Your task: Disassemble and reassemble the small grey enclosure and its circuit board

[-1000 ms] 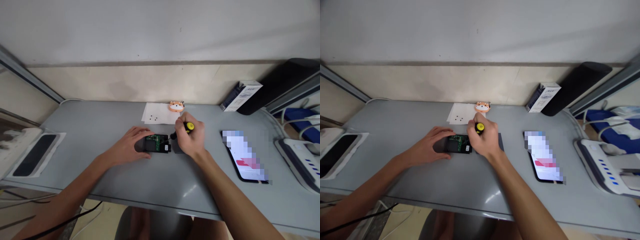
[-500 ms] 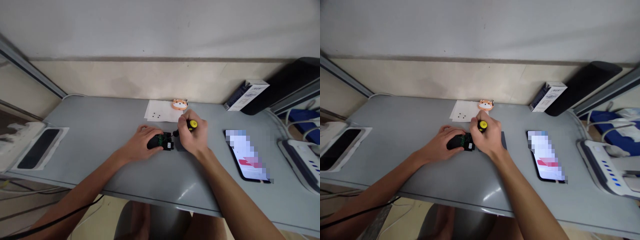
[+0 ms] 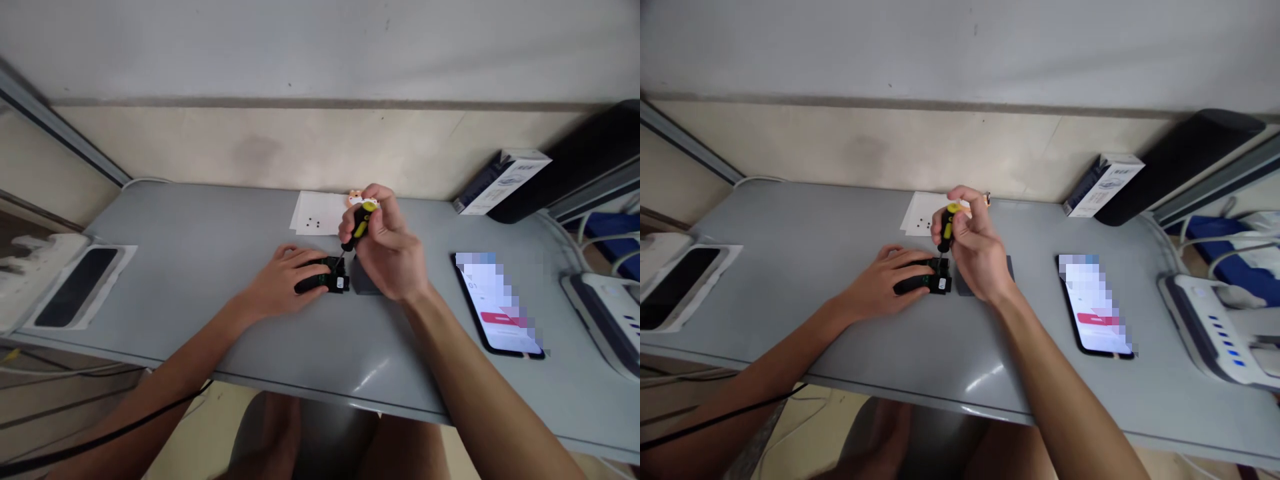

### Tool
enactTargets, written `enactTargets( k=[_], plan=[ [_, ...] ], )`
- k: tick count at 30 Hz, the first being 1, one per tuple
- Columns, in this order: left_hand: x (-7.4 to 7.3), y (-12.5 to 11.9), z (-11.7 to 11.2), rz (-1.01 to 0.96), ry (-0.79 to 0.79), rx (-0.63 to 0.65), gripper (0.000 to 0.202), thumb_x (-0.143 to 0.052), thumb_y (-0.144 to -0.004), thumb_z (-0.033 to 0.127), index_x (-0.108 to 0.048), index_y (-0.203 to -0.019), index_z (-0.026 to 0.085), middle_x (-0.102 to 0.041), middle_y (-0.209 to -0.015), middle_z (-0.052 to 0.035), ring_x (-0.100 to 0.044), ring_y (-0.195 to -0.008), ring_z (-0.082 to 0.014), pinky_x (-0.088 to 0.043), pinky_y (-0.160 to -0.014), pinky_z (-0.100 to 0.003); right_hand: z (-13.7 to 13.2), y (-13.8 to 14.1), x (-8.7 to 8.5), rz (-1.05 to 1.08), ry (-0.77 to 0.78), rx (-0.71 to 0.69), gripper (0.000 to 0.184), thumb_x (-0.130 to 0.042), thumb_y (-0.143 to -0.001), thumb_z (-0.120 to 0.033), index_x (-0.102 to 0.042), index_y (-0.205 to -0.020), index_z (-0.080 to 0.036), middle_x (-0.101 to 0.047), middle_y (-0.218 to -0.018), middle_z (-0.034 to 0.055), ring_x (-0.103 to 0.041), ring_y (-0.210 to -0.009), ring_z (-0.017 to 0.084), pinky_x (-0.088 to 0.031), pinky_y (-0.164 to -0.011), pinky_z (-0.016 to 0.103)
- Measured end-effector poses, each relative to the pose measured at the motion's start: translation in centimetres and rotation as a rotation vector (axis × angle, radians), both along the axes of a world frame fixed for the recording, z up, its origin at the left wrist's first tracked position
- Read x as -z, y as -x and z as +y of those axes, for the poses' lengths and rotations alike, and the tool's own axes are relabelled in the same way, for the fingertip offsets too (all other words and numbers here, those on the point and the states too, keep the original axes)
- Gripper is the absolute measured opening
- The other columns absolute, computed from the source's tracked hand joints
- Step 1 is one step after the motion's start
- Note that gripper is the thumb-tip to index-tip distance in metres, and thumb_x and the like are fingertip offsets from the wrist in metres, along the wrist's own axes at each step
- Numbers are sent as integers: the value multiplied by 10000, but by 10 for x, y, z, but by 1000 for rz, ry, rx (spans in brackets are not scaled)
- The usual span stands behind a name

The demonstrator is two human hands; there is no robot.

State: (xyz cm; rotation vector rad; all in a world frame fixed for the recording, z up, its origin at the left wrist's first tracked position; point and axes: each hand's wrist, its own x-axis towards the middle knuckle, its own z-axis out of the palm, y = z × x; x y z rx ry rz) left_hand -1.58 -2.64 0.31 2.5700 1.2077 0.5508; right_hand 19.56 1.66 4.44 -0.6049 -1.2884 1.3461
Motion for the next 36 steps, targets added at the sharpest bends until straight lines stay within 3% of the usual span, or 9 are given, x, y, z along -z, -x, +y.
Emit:
enactTargets(
  k=[5, 11, 17, 20, 23, 26, 31, 36],
  plan=[
    [1, 0, 0, 12, -28, 10, 269, -569, -1055, 412, -742, -1191, 257, -736, -1378, -73, -682, -1252, -231, -379, -1153, -428, 0, 1, 2, -8, 46, 75, 386, -498, -966, -669, -411, -950, -293, -404, -705, -29, -427, -589, 170, -456, -599, 334],
    [3, 1, 1, -1, -72, 26, 271, -542, -1071, 400, -741, -1182, 253, -743, -1362, -75, -693, -1238, -235, -372, -1127, -432, 4, -2, -1, -23, 44, 77, 419, -532, -956, -686, -473, -899, -275, -526, -812, 27, -562, -717, 193, -528, -672, 363],
    [3, 1, 1, 5, -100, 48, 280, -532, -1076, 391, -743, -1182, 239, -739, -1370, -88, -698, -1235, -247, -367, -1121, -445, 0, 6, -2, 19, 46, 96, 434, -381, -984, -732, -397, -918, -303, -334, -676, -40, -376, -560, 180, -412, -576, 344],
    [3, 2, 1, 15, -83, 48, 273, -545, -1070, 389, -744, -1186, 241, -734, -1382, -86, -689, -1259, -251, -365, -1130, -446, 1, 7, 2, 71, 42, 102, 405, -418, -998, -679, -358, -875, -297, -262, -638, -57, -304, -516, 166, -353, -528, 326],
    [4, 2, 1, 12, -93, 49, 259, -551, -1070, 386, -741, -1181, 248, -736, -1381, -80, -687, -1265, -242, -366, -1134, -436, 2, 4, 1, 112, 95, 96, 368, -532, -994, -605, -413, -862, -283, -366, -668, -39, -395, -550, 153, -412, -551, 321],
    [6, 2, 2, -23, -147, 61, 237, -559, -1073, 372, -733, -1167, 242, -744, -1364, -77, -698, -1244, -227, -374, -1118, -421, 1, 3, -6, 147, 186, 78, 426, -547, -990, -643, -475, -816, -260, -481, -778, 9, -517, -663, 159, -490, -613, 324],
    [8, 3, 3, -38, -190, 64, 196, -588, -1061, 358, -729, -1131, 243, -757, -1339, -68, -712, -1212, -215, -378, -1103, -413, 0, 7, -10, 259, 297, -24, 489, -542, -988, -679, -527, -764, -245, -441, -719, -4, -432, -608, 136, -462, -578, 298],
    [6, 2, 3, -50, -228, 73, 179, -593, -1052, 333, -725, -1113, 228, -768, -1299, -80, -721, -1197, -215, -395, -1087, -409, -3, 10, -8, 367, 313, 16, 413, -557, -992, -660, -502, -857, -274, -403, -677, -31, -403, -575, 137, -419, -541, 281]
  ],
)
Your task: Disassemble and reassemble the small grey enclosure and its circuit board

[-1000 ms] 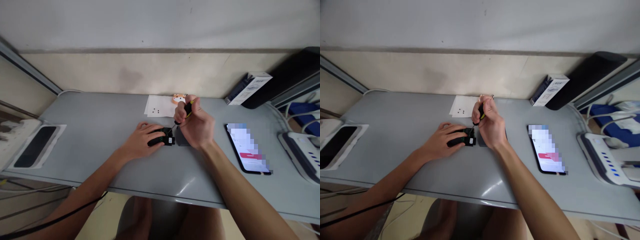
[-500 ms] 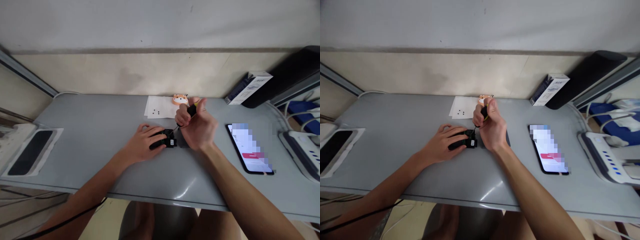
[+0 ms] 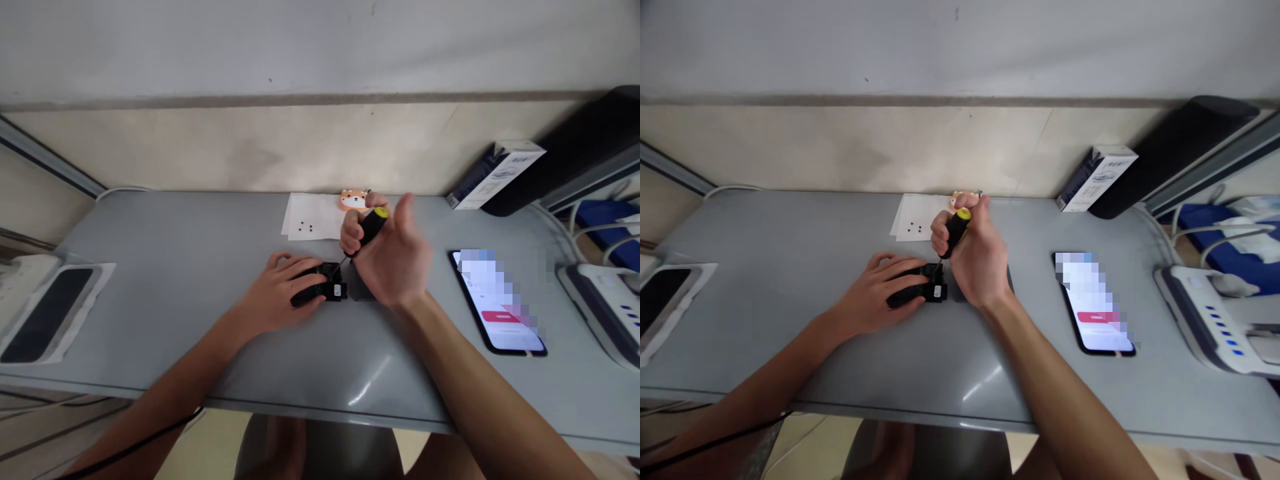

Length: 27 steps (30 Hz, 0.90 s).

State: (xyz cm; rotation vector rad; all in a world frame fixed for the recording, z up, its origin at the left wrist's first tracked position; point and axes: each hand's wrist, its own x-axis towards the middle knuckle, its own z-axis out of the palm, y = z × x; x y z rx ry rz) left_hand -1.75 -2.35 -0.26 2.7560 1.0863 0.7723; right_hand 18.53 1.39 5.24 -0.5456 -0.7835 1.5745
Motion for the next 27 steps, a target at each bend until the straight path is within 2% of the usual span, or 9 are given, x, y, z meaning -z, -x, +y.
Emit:
enactTargets(
  k=[4, 9, 11, 14, 18, 21, 23, 25, 27],
  plan=[
    [-1, 0, 0, 16, 9, -13, 183, -596, -1043, 324, -728, -1128, 231, -766, -1304, -79, -720, -1199, -219, -405, -1098, -416, 0, -5, -1, -40, -41, -26, 387, -609, -1000, -577, -465, -823, -264, -404, -685, -33, -423, -587, 130, -429, -561, 275],
    [1, 0, -1, 38, 23, -39, 192, -601, -1024, 320, -741, -1132, 244, -764, -1321, -74, -717, -1209, -223, -420, -1114, -424, 5, -12, 0, -117, -62, -83, 394, -586, -1009, -586, -551, -820, -242, -518, -788, 9, -520, -680, 145, -486, -636, 309],
    [1, 0, -1, 47, 20, -42, 196, -601, -1023, 320, -742, -1136, 244, -762, -1325, -78, -715, -1216, -226, -427, -1113, -425, 6, -11, 0, -128, -75, -114, 430, -553, -1013, -620, -564, -816, -238, -491, -746, 2, -494, -648, 142, -474, -621, 310],
    [1, 0, -1, 58, 22, -36, 203, -594, -1029, 312, -739, -1156, 246, -757, -1335, -81, -713, -1224, -229, -436, -1108, -429, 3, -7, 2, -81, -77, -84, 444, -514, -1014, -661, -543, -842, -253, -430, -678, -24, -412, -585, 133, -428, -581, 293],
    [0, 1, 1, 36, -15, -10, 200, -591, -1041, 315, -737, -1153, 235, -758, -1327, -90, -724, -1200, -229, -450, -1095, -430, 1, -6, 4, -30, -80, -70, 395, -603, -987, -614, -471, -844, -271, -356, -620, -57, -319, -537, 125, -367, -541, 272],
    [0, 1, 1, 31, -13, -12, 195, -600, -1038, 315, -739, -1156, 245, -755, -1338, -82, -722, -1210, -230, -449, -1102, -435, 5, -9, 4, -27, -74, -54, 373, -671, -964, -550, -483, -825, -259, -447, -672, -38, -418, -586, 122, -419, -584, 274],
    [0, 1, 1, 34, -4, -15, 195, -594, -1041, 308, -737, -1160, 249, -749, -1354, -80, -716, -1226, -230, -446, -1103, -439, 8, -11, 4, -55, -75, -36, 373, -663, -967, -567, -532, -829, -246, -525, -759, -10, -510, -664, 126, -466, -638, 283],
    [-1, 1, 1, 37, -1, -14, 198, -587, -1046, 303, -735, -1163, 244, -745, -1360, -85, -714, -1232, -231, -443, -1105, -445, 10, -11, 3, -92, -81, -36, 416, -616, -982, -619, -557, -823, -239, -523, -763, -5, -521, -669, 125, -480, -646, 288],
    [-2, 2, 0, 45, 7, -17, 203, -589, -1044, 306, -736, -1170, 244, -744, -1360, -88, -712, -1234, -234, -445, -1106, -448, 10, -9, 3, -95, -79, -39, 456, -549, -997, -670, -554, -830, -246, -468, -699, -22, -469, -612, 120, -464, -613, 284]
  ],
)
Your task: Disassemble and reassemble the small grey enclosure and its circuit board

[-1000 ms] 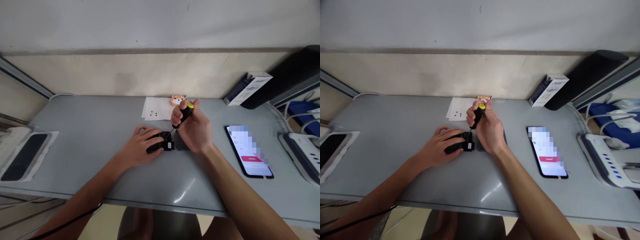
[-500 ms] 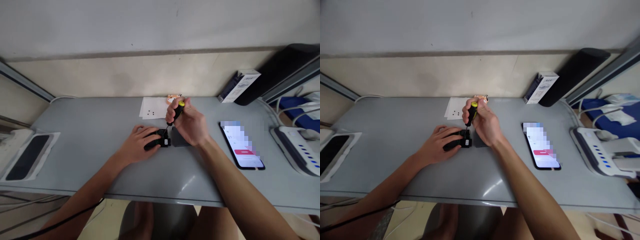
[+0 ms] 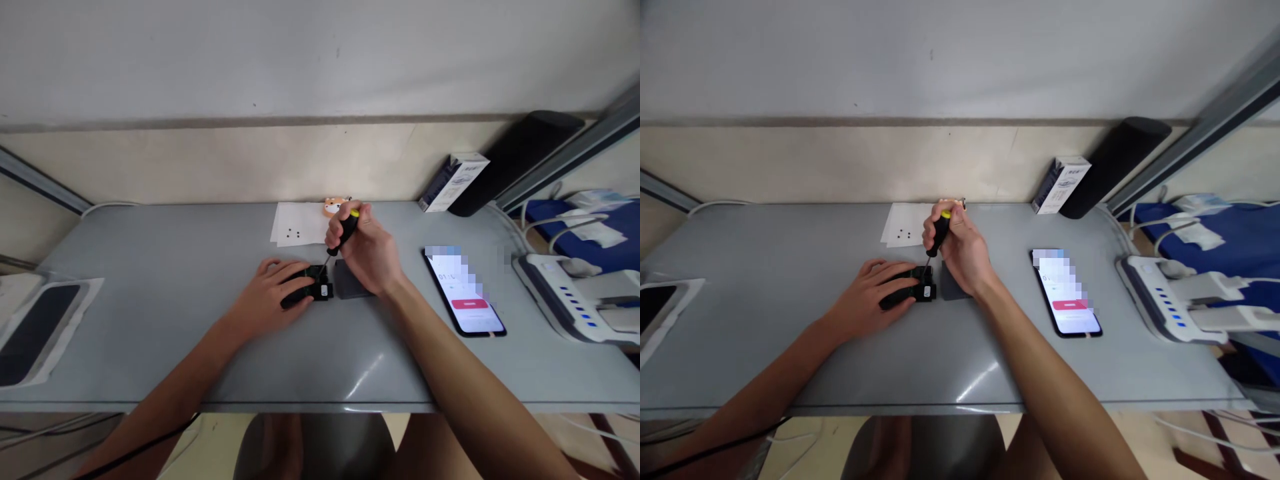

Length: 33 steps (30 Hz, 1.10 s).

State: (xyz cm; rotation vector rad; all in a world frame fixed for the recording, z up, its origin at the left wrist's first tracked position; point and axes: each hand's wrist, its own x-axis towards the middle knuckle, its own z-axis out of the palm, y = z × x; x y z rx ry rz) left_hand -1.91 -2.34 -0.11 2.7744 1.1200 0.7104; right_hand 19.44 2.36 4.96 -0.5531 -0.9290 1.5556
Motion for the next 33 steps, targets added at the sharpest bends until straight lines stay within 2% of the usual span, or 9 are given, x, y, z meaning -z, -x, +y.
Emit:
enactTargets(
  k=[3, 6, 9, 12, 18, 22, 24, 28, 33],
  plan=[
    [0, 1, 0, 17, 24, -9, 210, -600, -1036, 316, -739, -1181, 255, -744, -1361, -83, -707, -1239, -237, -451, -1110, -446, -3, 3, 0, 61, 17, 2, 448, -511, -1005, -688, -531, -867, -262, -407, -644, -44, -387, -556, 118, -417, -563, 270],
    [0, 1, -1, 29, 31, -13, 214, -598, -1040, 325, -740, -1184, 255, -740, -1369, -85, -703, -1241, -238, -446, -1120, -447, -6, 3, -1, 107, 27, -5, 387, -575, -1004, -615, -494, -855, -267, -356, -607, -62, -325, -528, 118, -370, -529, 259],
    [0, 1, -1, 25, 30, -9, 215, -594, -1044, 327, -737, -1186, 252, -737, -1371, -89, -697, -1252, -236, -447, -1118, -441, -6, 0, -2, 87, 48, 6, 361, -623, -999, -536, -482, -820, -256, -426, -639, -48, -399, -564, 119, -413, -567, 261],
    [0, 0, -1, 14, 25, -1, 214, -586, -1047, 324, -732, -1184, 249, -742, -1357, -89, -699, -1250, -238, -447, -1112, -446, -5, -3, -5, 36, 61, 5, 368, -601, -1014, -539, -519, -811, -244, -527, -745, -13, -512, -657, 126, -476, -645, 279],
    [2, 1, -1, 18, 17, -11, 211, -593, -1040, 328, -733, -1176, 248, -748, -1345, -91, -704, -1241, -236, -446, -1111, -442, -9, 0, -7, 64, 32, -28, 430, -499, -1042, -597, -515, -788, -250, -390, -641, -35, -371, -563, 127, -407, -577, 285],
    [1, 1, -1, 25, 39, -19, 209, -597, -1039, 326, -735, -1178, 255, -743, -1359, -83, -702, -1244, -233, -434, -1129, -437, -11, 0, -5, 43, 47, 1, 402, -659, -958, -571, -466, -784, -264, -375, -622, -48, -329, -556, 137, -377, -558, 294],
    [1, 0, -2, 24, 45, -19, 211, -588, -1045, 332, -733, -1179, 257, -745, -1355, -78, -703, -1239, -229, -438, -1121, -430, -9, -2, -4, 45, 48, 6, 396, -697, -941, -526, -464, -768, -257, -447, -671, -32, -397, -592, 138, -413, -594, 300],
    [1, 1, -2, 19, 34, -12, 211, -583, -1046, 323, -730, -1181, 256, -747, -1349, -80, -704, -1238, -225, -444, -1111, -425, -5, -6, -2, 48, 33, 13, 336, -638, -992, -491, -555, -788, -237, -547, -823, 10, -538, -725, 145, -482, -697, 313],
    [1, 1, -1, -3, -4, 0, 195, -592, -1041, 302, -732, -1160, 238, -751, -1336, -90, -717, -1207, -225, -452, -1102, -428, -6, -3, -3, 48, 39, -18, 406, -517, -1035, -592, -557, -823, -249, -440, -692, -21, -438, -612, 138, -451, -648, 305]
  ],
)
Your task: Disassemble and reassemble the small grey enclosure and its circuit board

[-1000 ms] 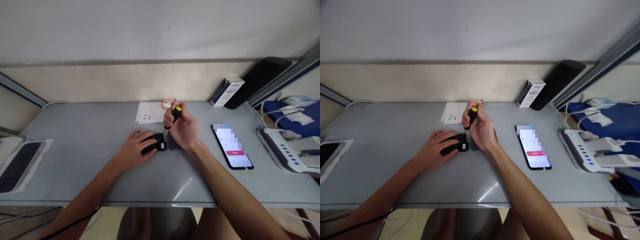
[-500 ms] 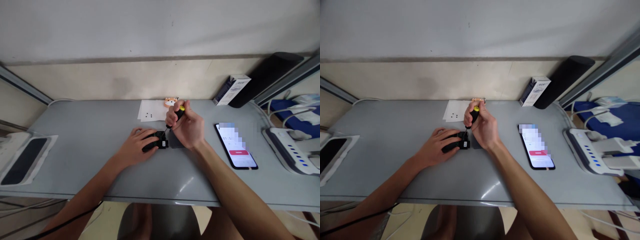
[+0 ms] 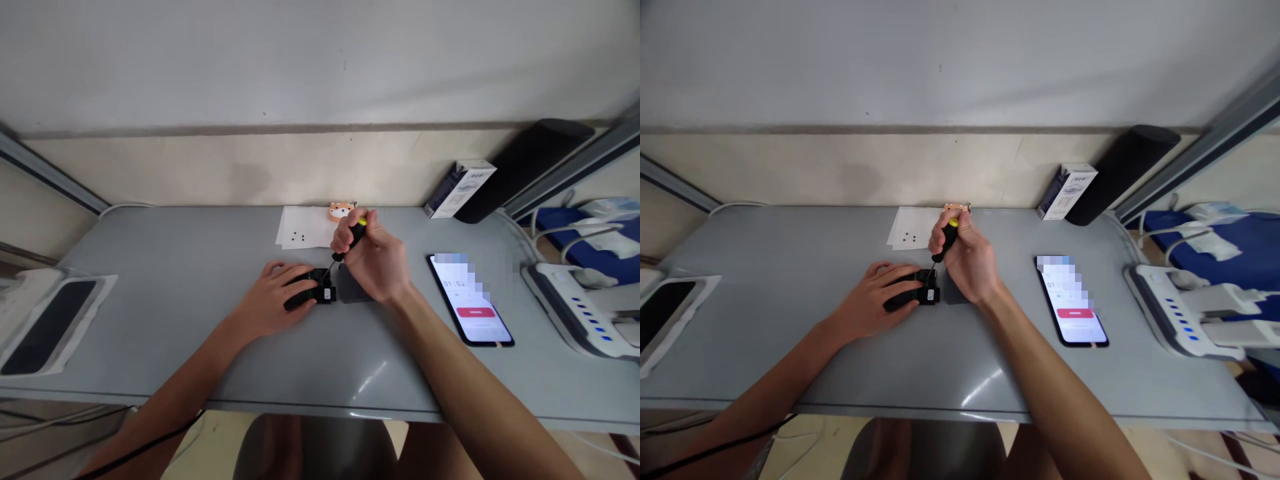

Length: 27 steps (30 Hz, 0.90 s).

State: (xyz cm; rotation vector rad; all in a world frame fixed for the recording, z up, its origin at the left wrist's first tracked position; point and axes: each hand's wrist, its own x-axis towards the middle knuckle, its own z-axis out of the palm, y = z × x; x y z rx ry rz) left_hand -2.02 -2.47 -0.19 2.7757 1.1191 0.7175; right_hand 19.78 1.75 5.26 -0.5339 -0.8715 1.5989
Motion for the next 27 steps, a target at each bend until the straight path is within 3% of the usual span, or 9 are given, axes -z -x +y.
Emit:
enactTargets(
  k=[4, 7, 11, 16, 20, 24, 27],
  plan=[
    [-1, 0, 0, 7, 7, 6, 198, -593, -1045, 310, -732, -1169, 244, -752, -1332, -89, -715, -1212, -227, -467, -1086, -428, -3, 3, 0, 37, -7, 13, 390, -622, -979, -596, -508, -817, -260, -370, -645, -45, -355, -569, 133, -401, -581, 288],
    [-1, 1, 0, 8, 16, -3, 199, -586, -1047, 310, -730, -1170, 248, -751, -1336, -88, -709, -1231, -229, -466, -1090, -434, -2, 2, 0, 45, -20, 8, 367, -700, -950, -515, -497, -794, -251, -431, -675, -35, -420, -605, 129, -427, -607, 281],
    [0, 1, 0, 15, 38, -11, 196, -599, -1034, 303, -737, -1167, 262, -753, -1336, -76, -710, -1230, -229, -462, -1101, -434, 2, 0, 0, -7, 31, 16, 388, -605, -992, -588, -552, -815, -247, -512, -800, 3, -496, -681, 142, -473, -638, 299],
    [0, 1, 0, 0, 5, 2, 200, -582, -1048, 306, -735, -1159, 241, -752, -1332, -92, -714, -1222, -229, -464, -1088, -432, 2, 3, -1, 38, 70, 17, 427, -532, -1007, -647, -530, -831, -258, -391, -690, -32, -376, -580, 136, -407, -565, 291],
    [0, 1, 0, 7, 18, -4, 195, -593, -1039, 301, -735, -1162, 248, -750, -1340, -86, -713, -1223, -228, -464, -1094, -432, -1, 3, 0, 72, 67, 28, 392, -618, -980, -591, -497, -809, -260, -352, -651, -49, -322, -552, 131, -365, -540, 283],
    [0, 2, 0, 17, 33, -13, 200, -613, -1020, 289, -745, -1166, 258, -746, -1348, -76, -709, -1229, -237, -467, -1103, -429, 0, 1, -1, 21, 54, 22, 392, -689, -947, -552, -501, -780, -250, -502, -742, -14, -467, -649, 139, -453, -623, 295],
    [0, 1, -1, 16, 35, -13, 200, -609, -1023, 287, -745, -1166, 256, -747, -1348, -76, -709, -1229, -233, -464, -1107, -427, 1, 1, 0, -16, 34, -4, 394, -628, -974, -606, -566, -819, -248, -528, -781, 2, -497, -680, 148, -488, -658, 312]
  ],
)
